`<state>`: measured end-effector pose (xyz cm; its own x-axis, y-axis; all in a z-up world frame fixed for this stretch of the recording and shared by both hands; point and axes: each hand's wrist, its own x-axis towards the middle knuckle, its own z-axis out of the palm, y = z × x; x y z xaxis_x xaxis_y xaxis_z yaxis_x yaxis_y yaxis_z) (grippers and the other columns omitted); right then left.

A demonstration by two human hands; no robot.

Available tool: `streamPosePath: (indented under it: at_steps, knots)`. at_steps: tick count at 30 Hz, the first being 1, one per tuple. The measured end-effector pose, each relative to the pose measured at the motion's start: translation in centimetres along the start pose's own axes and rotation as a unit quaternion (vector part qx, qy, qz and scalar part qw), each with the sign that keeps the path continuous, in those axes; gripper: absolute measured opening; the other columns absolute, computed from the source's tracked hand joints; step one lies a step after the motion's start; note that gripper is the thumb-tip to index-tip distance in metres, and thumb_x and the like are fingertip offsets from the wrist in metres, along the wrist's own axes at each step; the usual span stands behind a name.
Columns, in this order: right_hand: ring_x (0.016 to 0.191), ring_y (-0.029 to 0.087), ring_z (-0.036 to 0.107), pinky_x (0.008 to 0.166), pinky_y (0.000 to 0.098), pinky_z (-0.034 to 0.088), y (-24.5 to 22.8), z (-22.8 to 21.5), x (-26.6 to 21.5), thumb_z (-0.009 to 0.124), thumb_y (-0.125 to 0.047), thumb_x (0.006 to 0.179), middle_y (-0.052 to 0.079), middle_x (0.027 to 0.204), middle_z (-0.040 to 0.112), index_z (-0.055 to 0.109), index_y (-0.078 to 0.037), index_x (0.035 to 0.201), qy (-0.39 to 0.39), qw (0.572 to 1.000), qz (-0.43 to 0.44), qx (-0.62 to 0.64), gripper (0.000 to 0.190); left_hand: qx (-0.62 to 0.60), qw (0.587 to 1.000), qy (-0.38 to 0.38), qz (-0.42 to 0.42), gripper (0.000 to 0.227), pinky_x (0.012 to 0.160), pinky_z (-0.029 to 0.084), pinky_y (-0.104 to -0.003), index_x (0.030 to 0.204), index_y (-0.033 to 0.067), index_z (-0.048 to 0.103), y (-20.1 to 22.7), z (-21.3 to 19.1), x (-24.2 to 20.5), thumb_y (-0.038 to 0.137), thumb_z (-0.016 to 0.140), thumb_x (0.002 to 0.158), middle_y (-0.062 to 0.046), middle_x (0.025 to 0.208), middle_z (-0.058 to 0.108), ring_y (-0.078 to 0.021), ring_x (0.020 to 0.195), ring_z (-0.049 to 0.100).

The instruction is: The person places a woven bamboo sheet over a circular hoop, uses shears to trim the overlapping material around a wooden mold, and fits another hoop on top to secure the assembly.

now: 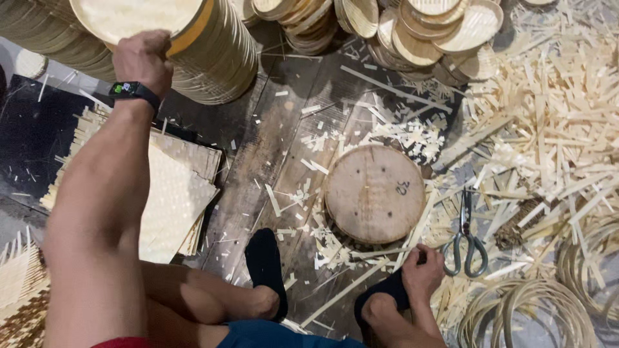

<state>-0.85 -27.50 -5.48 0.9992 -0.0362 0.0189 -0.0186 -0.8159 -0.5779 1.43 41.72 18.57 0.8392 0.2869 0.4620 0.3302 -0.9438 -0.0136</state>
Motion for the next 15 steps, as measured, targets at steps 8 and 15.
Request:
streamPosePath:
  at_steps: [8,15]
  knots:
    - [0.098,0.037,0.067,0.09,0.0475,0.053,-0.1,0.3,0.4,0.07,-0.023,0.088,0.016,0.106,0.067,0.077,-0.011,0.104,-0.001,0.998,-0.007,-0.064,0.021,-0.072,0.989,-0.089,-0.099,0.044,0.087,0.057,-0.032,0.121,0.0154,0.078,-3.2,3.7,-1.0,-0.003,0.078,0.081,-0.01,0.107,0.077,-0.022,0.088,0.075]
    - [0.092,0.033,0.069,0.088,0.0458,0.054,-1.1,-0.2,0.7,0.069,-0.026,0.09,0.015,0.105,0.067,0.077,-0.01,0.107,-0.064,0.993,0.083,-0.049,0.024,-0.13,0.981,-0.104,-0.102,0.041,0.088,0.058,-0.031,0.118,0.0146,0.08,-3.0,3.4,-0.8,-0.009,0.07,0.086,-0.012,0.107,0.077,-0.0216,0.09,0.075]
